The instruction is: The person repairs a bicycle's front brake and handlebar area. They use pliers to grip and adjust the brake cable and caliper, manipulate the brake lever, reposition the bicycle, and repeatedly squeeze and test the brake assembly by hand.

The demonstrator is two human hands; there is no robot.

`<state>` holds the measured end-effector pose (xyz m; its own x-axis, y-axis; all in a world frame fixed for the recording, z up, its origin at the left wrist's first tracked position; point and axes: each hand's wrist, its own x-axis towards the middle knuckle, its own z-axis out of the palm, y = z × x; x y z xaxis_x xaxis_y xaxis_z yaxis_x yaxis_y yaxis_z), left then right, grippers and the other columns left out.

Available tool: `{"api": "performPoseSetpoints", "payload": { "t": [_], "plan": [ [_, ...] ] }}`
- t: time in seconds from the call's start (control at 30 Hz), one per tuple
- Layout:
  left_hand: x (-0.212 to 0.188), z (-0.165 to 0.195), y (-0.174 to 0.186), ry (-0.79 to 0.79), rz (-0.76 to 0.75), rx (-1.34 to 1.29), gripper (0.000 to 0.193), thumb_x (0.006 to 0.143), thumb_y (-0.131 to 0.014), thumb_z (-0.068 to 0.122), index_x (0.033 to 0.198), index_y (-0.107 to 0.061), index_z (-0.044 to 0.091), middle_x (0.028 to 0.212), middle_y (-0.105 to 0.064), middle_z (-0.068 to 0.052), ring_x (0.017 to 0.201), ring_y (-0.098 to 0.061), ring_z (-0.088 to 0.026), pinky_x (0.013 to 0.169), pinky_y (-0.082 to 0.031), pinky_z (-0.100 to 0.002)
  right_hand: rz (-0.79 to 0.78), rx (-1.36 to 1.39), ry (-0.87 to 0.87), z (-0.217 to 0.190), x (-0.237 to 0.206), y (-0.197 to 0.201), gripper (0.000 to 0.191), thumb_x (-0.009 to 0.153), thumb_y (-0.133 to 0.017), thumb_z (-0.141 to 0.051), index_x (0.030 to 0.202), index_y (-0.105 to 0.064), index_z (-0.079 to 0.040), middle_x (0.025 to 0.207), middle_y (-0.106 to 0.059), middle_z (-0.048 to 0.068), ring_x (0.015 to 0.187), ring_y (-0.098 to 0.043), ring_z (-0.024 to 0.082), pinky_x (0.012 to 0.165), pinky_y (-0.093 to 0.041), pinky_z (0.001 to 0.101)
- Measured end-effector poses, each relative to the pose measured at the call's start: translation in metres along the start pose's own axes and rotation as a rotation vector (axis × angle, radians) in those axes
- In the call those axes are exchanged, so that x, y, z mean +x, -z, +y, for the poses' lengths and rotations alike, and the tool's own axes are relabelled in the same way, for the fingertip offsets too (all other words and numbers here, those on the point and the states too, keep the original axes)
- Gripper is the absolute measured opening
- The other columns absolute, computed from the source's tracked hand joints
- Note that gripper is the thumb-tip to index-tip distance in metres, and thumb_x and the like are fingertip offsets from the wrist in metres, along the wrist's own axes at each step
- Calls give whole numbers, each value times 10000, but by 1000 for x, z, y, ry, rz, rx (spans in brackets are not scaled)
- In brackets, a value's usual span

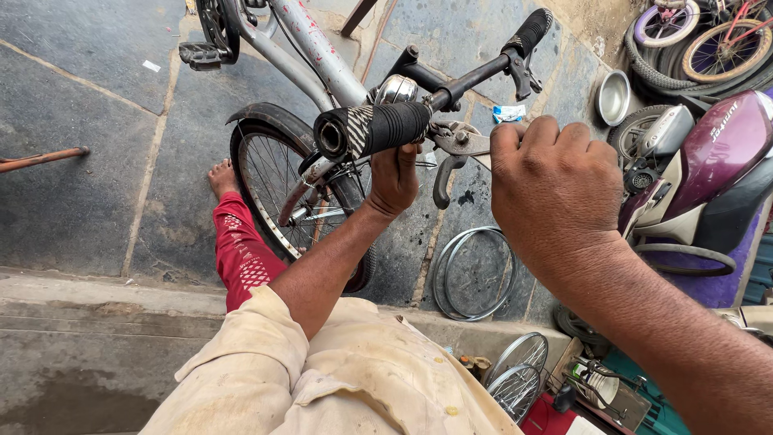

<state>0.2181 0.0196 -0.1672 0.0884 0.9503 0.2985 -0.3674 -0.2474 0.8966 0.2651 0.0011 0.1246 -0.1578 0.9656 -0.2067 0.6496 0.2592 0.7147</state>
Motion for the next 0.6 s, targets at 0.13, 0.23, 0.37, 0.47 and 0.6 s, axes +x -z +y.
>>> {"api": "performPoseSetpoints", "payload": {
  "t": [0.13, 0.23, 0.37, 0.47, 0.6],
  "plan": [
    [6, 10, 12, 62, -8, -30, 409, 1157, -422, 372, 1084, -620, 21, 898, -605, -49, 821, -586, -150, 747, -495, -336, -19, 3, 8, 1, 1, 1, 138, 867, -675, -204, 941, -661, -88, 808, -597, 71, 709, -595, 218, 528, -429, 382],
    [10, 16, 18, -55, -14, 75, 374, 1160, -489, 355, 1139, -650, 18, 1000, -677, -73, 939, -642, -169, 829, -518, -348, -30, -29, 17, 1, 0, 0, 175, 869, -678, -208, 982, -674, -74, 803, -599, 70, 701, -593, 201, 508, -420, 372],
    [8, 13, 20, 46, 15, -9, 384, 1085, -614, 375, 1193, -663, 10, 1058, -724, -77, 941, -652, -168, 815, -508, -315, -44, -15, 18, -1, -2, -4, 136, 872, -682, -198, 943, -661, -84, 791, -597, 69, 693, -590, 198, 497, -412, 367],
    [3, 5, 17, 146, 1, -233, 426, 1066, -669, 419, 1217, -650, 21, 1121, -711, -56, 1047, -685, -171, 932, -559, -315, -24, -21, 15, 0, -2, -7, 152, 878, -684, -202, 964, -665, -78, 793, -595, 70, 686, -584, 194, 494, -405, 363],
    [-5, -3, 10, 384, 20, -568, 419, 1009, -750, 400, 1176, -640, 31, 1085, -685, -41, 989, -631, -132, 874, -519, -303, -33, -34, 20, 1, -2, -9, 134, 892, -681, -200, 952, -661, -81, 787, -592, 71, 676, -579, 185, 489, -400, 354]
  ]
}}
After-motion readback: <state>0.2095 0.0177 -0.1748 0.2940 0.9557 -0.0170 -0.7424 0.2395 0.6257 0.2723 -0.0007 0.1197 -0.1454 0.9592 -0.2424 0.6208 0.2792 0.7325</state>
